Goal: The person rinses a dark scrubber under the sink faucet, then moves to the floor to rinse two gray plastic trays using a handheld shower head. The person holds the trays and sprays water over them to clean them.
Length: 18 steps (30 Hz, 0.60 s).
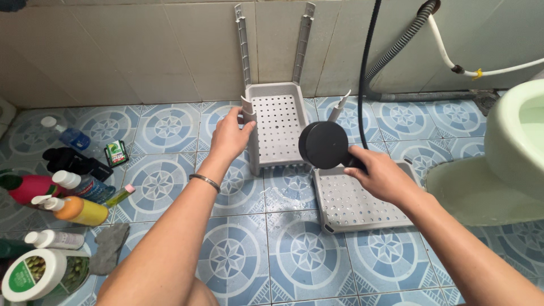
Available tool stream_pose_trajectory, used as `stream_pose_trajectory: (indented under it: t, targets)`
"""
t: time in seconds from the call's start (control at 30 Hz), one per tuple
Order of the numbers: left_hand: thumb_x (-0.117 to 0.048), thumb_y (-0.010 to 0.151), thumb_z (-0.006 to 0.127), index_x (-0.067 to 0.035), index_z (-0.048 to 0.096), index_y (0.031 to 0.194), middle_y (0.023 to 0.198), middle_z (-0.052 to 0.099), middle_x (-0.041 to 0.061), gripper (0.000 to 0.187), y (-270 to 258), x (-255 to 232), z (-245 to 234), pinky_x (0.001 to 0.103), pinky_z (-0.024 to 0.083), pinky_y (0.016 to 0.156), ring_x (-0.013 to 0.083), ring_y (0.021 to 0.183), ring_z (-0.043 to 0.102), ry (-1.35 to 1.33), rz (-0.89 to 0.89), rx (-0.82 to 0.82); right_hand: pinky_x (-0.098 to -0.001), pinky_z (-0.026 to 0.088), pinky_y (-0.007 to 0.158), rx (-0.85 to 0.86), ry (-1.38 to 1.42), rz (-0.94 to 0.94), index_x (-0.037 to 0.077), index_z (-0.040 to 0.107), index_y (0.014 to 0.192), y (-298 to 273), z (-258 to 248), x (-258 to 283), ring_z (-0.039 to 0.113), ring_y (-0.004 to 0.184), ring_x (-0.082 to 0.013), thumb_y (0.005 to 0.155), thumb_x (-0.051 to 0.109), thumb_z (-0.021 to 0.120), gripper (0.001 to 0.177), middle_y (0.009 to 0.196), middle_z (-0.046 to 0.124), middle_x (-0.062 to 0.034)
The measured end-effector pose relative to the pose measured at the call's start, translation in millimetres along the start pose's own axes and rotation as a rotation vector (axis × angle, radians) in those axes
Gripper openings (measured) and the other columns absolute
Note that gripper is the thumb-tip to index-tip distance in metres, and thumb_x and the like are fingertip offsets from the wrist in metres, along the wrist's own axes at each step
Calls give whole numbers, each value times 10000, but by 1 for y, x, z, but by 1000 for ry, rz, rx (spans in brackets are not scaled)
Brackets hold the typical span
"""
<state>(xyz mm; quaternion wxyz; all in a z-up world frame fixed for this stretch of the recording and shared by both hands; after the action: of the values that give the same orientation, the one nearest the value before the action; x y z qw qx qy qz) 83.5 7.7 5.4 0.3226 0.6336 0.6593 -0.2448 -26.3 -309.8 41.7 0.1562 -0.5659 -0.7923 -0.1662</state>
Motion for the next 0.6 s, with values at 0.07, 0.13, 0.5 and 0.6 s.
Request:
stream_pose_trajectory:
  t: [0.07, 0.13, 0.5, 0.6]
  targets:
    - [-284, 906, 724, -103, 597, 1313, 1197, 734, 105, 464, 0, 0, 0, 427, 552, 905, 293, 1023, 728, -16, 6, 1, -480, 515, 834, 38, -13, 26, 28, 596, 1240, 0, 6, -6, 658, 998, -439, 872, 248, 728, 448, 1049, 709, -228]
    - [-286, 907, 724, -106, 606, 1306, 1194, 737, 104, 454, 0, 1, 0, 432, 549, 909, 297, 1033, 723, -6, 4, 0, -479, 521, 832, 66, -31, 54, 37, 595, 1257, -2, 10, -14, 657, 998, -438, 862, 257, 733, 472, 1065, 708, -224]
    - [-283, 915, 713, -94, 597, 1313, 1197, 733, 117, 456, 2, 2, 2, 438, 544, 930, 324, 1095, 704, -4, 8, -4, -493, 529, 863, 31, -159, 147, 55, 592, 1315, -14, -2, -67, 664, 1032, -443, 864, 306, 726, 534, 1100, 711, -236]
    - [-282, 915, 712, -96, 601, 1311, 1197, 738, 114, 451, 1, 0, 2, 439, 543, 935, 321, 1098, 705, -5, 7, -1, -496, 525, 855, 17, -180, 164, 52, 598, 1297, -12, -11, -69, 658, 1035, -449, 869, 305, 732, 514, 1090, 711, -242]
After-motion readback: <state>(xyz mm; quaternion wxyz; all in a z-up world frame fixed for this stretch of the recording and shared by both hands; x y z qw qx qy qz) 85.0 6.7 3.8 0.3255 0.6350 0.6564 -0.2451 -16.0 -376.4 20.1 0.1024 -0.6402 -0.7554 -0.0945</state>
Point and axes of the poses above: each hand's wrist, its own y-axis towards the middle knuckle, its own z-axis out of the palm, x = y × z, the point moved 8 cm from there along y, towards the middle knuckle
